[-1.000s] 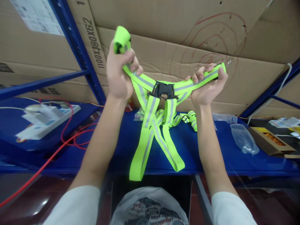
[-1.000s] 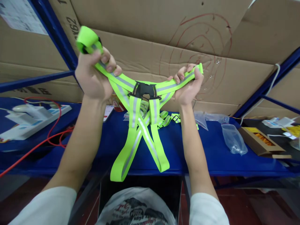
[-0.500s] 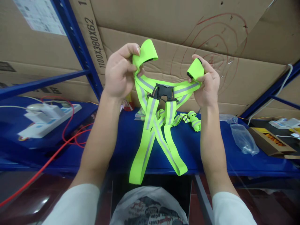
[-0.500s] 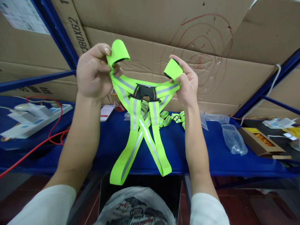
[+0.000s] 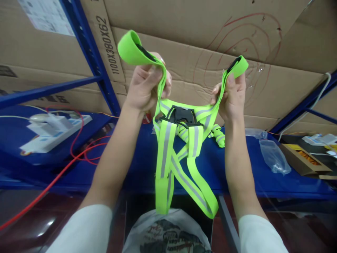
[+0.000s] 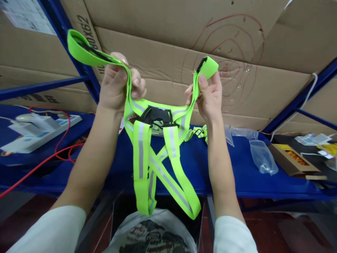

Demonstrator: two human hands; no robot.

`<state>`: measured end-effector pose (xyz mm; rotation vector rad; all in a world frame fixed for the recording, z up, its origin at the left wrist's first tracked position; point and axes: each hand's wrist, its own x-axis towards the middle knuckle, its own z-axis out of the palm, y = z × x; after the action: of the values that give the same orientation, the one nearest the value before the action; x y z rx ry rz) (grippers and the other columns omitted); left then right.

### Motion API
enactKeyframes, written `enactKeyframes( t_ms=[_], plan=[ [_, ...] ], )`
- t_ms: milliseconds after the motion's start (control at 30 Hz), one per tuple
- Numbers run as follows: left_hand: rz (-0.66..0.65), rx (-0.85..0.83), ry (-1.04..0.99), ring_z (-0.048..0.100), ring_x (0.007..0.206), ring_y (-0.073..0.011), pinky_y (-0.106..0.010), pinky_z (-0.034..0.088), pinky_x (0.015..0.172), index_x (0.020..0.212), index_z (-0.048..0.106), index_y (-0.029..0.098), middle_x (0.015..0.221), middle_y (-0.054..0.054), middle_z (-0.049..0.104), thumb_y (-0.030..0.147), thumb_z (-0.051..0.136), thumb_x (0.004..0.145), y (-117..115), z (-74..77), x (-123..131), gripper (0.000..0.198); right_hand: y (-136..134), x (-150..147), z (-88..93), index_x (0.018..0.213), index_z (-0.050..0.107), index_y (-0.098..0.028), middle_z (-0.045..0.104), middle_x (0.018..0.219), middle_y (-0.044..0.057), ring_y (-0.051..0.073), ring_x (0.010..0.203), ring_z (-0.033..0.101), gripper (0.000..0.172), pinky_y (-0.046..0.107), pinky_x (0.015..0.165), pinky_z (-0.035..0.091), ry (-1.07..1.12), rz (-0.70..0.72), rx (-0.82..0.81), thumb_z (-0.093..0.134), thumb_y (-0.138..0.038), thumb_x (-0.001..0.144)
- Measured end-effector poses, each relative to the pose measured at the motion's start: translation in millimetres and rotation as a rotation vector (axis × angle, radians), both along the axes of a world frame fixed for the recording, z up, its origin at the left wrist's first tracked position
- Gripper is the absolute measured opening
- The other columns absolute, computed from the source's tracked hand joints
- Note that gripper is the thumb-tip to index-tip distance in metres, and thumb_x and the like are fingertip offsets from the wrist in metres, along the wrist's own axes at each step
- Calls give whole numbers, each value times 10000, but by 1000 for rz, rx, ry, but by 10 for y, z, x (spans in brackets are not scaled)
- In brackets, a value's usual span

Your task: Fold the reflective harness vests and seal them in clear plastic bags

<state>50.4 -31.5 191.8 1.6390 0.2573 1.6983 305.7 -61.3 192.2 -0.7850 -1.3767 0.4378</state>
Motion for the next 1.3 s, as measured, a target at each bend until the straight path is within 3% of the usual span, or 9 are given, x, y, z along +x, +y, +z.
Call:
enactKeyframes(
  t_ms=[200, 367, 533, 600, 733, 900, 1033, 1133, 1300],
  plan=[
    [-33, -11, 23, 718, 611, -249, -326, 540, 571, 1223, 668, 353, 574, 47, 442, 803, 725, 919, -77, -62, 142, 546, -138, -5, 34, 1484, 468, -504, 503, 567, -51, 332, 828, 784, 883, 513, 791, 666, -34, 127, -124, 641, -992, 770],
    [-58, -13, 70, 689, 586, -228, -312, 499, 532, 1149, 707, 346, 611, 25, 502, 804, 800, 842, -75, -76, 193, 559, -85, -12, -19, 1517, 416, -504, 473, 577, -74, 229, 513, 577, 923, 434, 620, 581, -139, 181, -197, 682, -965, 762],
    [12, -61, 129, 731, 705, -227, -310, 538, 586, 1118, 748, 308, 764, -14, 649, 770, 840, 826, 52, -168, 162, 554, 39, -157, -173, 1350, 567, -436, 676, 901, -5, 178, 597, 564, 793, 362, 584, 501, -87, 226, -123, 749, -917, 746],
    [6, -78, 223, 753, 774, -233, -306, 562, 641, 1117, 771, 261, 815, -20, 692, 754, 860, 817, 132, -306, 114, 584, 80, -173, -345, 1308, 626, -384, 696, 980, 8, 157, 633, 587, 751, 329, 589, 500, -115, 304, -159, 798, -867, 759],
    [-115, -117, 518, 743, 866, -228, -314, 581, 770, 1139, 801, 133, 939, -81, 790, 708, 854, 855, 285, -781, -34, 644, 157, -141, -913, 1099, 699, -255, 618, 794, -35, 78, 526, 436, 587, 253, 512, 412, -5, 474, -272, 852, -742, 808],
    [-260, -240, 745, 707, 825, -183, -282, 563, 748, 1118, 826, 114, 981, -103, 807, 697, 822, 878, 380, -1391, -138, 630, 207, -131, -1514, 928, 731, -207, 489, 647, -34, 133, 556, 470, 549, 279, 531, 411, 165, 443, -480, 706, -750, 849],
    [-238, -204, 863, 688, 814, -174, -273, 535, 736, 1197, 825, 122, 940, -75, 792, 583, 818, 913, 383, -1652, -123, 542, 137, -121, -1687, 960, 761, -186, 492, 655, 4, 188, 621, 489, 547, 329, 606, 428, 104, 520, -479, 532, -670, 843],
    [-264, -170, 901, 710, 890, -188, -288, 546, 807, 1203, 826, 134, 1020, -90, 806, 538, 788, 946, 359, -1776, -125, 480, 14, -45, -1744, 1189, 745, -188, 526, 734, -8, 183, 666, 491, 570, 314, 626, 409, 6, 628, -486, 642, -579, 787],
    [-337, -232, 936, 724, 920, -202, -301, 557, 825, 1188, 801, 132, 1090, -104, 811, 585, 758, 960, 335, -1978, -130, 509, -106, 108, -1852, 1513, 580, -253, 551, 861, -63, 119, 676, 506, 923, 250, 615, 395, -281, 656, -558, 890, -296, 645]
  ],
)
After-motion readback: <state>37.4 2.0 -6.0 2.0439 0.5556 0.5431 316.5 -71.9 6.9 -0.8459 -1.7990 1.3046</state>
